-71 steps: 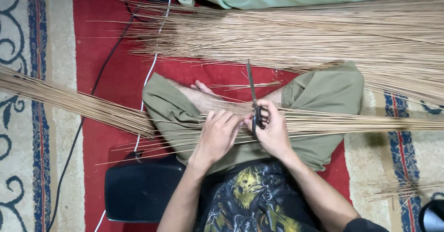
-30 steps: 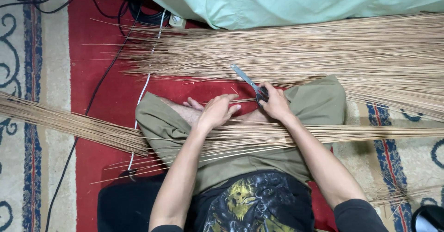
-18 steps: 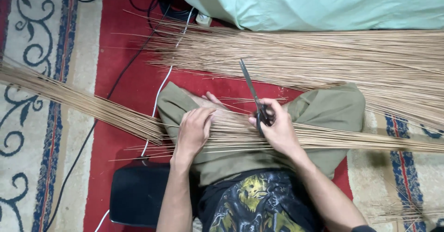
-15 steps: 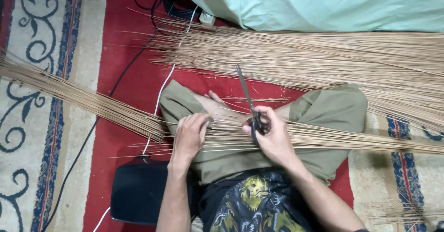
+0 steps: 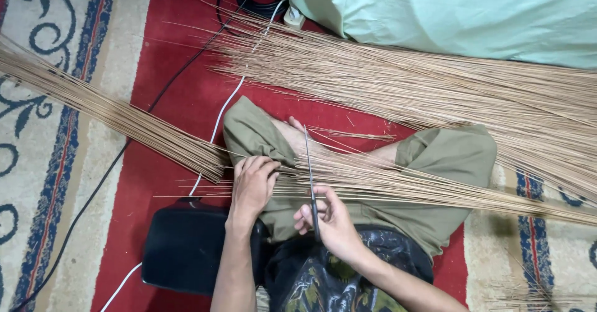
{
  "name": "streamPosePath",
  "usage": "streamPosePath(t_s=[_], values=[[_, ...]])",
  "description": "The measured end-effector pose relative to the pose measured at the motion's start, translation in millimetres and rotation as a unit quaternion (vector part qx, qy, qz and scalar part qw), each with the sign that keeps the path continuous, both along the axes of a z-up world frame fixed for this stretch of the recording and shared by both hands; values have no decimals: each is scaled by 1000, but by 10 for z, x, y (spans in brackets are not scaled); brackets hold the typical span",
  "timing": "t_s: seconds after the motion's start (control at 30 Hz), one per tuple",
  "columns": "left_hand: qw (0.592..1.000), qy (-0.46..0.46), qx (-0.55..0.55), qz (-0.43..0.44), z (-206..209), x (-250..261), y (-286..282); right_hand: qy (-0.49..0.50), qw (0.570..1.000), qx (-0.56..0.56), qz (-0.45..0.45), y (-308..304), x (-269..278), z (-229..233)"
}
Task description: Trimming the ends of thin bamboo sticks with scissors to achieve a uniform length.
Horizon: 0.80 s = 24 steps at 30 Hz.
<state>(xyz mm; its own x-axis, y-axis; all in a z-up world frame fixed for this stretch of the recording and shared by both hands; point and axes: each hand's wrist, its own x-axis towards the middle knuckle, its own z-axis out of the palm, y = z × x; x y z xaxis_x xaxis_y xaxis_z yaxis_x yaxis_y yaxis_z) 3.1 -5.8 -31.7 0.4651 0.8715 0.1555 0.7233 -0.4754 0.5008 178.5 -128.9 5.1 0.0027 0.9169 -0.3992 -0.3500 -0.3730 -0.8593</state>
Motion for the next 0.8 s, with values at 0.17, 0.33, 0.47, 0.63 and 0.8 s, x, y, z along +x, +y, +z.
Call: streamPosePath(t_s=[0.17, 0.33, 0.47, 0.63, 0.8], values=[[1000, 16, 25, -8, -110, 61, -4, 86, 992, -83, 37, -190, -63, -366], [999, 26, 28, -21, -149, 87, -22, 102, 985, -111, 82, -249, -60, -433], [999, 2, 39, -25, -44, 107, -1, 103, 984, -118, 81, -261, -52, -317], [996, 2, 80, -44, 92, 114, -2, 102, 984, -120, 79, -335, -56, -178], [995, -10, 87, -47, 165, 101, -11, 102, 982, -133, 83, -363, -67, -81]])
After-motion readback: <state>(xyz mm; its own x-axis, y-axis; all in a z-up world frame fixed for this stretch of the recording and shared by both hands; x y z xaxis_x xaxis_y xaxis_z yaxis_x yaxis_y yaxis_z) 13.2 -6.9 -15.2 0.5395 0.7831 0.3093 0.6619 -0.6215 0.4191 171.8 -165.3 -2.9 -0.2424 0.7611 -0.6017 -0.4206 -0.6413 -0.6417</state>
